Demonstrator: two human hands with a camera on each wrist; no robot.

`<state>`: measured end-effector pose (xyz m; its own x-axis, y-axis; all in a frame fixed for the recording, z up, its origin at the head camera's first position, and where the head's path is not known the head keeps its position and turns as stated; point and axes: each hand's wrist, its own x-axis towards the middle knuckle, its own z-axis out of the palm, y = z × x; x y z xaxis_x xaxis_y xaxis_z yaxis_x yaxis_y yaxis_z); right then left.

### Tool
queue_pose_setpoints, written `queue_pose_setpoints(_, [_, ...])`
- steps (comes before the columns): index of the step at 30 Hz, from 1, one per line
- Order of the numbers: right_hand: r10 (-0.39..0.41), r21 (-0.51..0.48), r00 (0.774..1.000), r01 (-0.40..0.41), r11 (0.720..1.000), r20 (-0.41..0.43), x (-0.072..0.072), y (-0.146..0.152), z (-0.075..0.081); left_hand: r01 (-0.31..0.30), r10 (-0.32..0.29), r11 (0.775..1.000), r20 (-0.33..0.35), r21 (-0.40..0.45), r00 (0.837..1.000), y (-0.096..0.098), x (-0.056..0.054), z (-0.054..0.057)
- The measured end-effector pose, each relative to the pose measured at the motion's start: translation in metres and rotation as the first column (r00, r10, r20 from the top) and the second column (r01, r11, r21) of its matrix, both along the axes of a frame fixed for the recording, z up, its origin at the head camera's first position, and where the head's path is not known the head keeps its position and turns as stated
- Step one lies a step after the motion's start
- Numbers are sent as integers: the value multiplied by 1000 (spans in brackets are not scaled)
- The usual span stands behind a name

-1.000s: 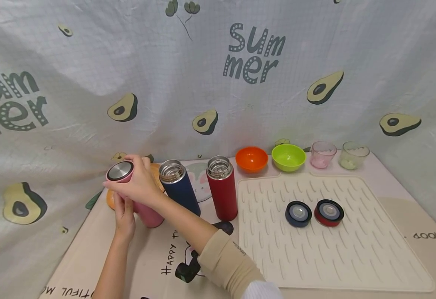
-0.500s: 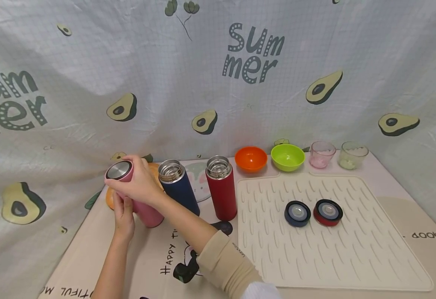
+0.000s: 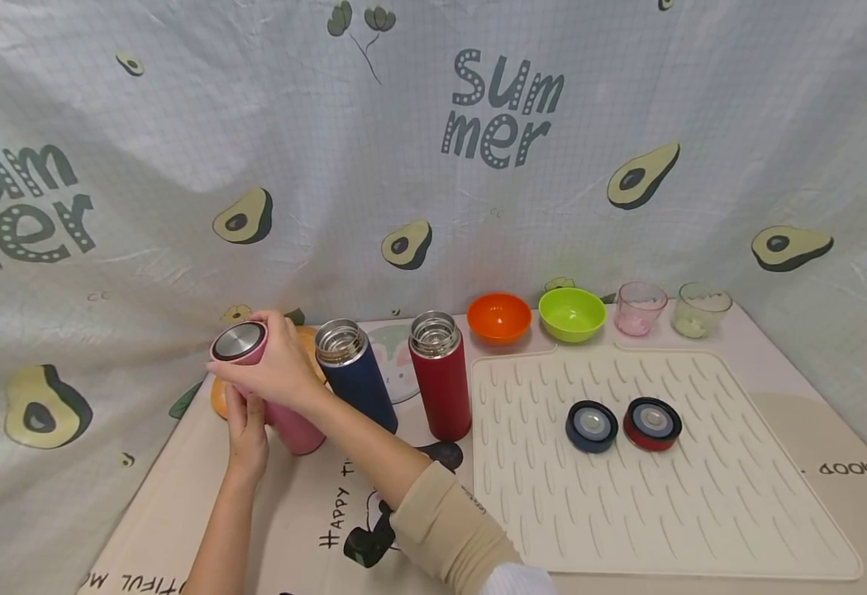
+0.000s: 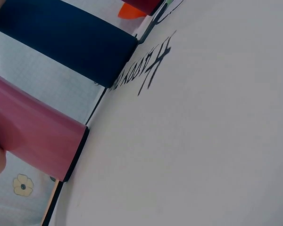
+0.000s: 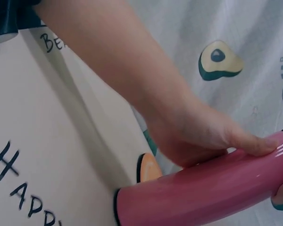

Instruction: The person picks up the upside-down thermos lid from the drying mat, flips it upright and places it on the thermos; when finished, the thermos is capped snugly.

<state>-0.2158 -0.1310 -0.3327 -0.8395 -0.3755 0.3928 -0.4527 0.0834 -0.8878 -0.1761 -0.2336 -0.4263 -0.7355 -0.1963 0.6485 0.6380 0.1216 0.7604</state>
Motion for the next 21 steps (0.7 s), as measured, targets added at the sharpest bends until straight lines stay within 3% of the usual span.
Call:
queue_pose_setpoints(3, [-21, 22, 1000, 21, 1000, 1, 2, -1, 1, 1, -1, 1000, -6, -9, 1000, 0, 0, 1])
queue_pose_setpoints(10, [65, -26, 998, -65, 998, 8, 4, 2, 0, 12, -12, 1000, -6, 0, 1000, -2, 0, -2])
queue_pose_setpoints(13, [38, -45, 999, -37, 998, 25, 4, 2, -1, 1, -1, 1000, 1, -5, 1000, -2, -1, -3])
queue_pose_setpoints(17, [-17, 8, 1000, 17, 1000, 10, 4, 0, 1, 0, 0, 1000, -7, -14, 1000, -2, -1, -2])
queue_pose_setpoints(21, [3, 17, 1000, -3, 1000, -6, 5, 2, 0, 3, -3, 1000, -8, -9, 1000, -1, -1, -3])
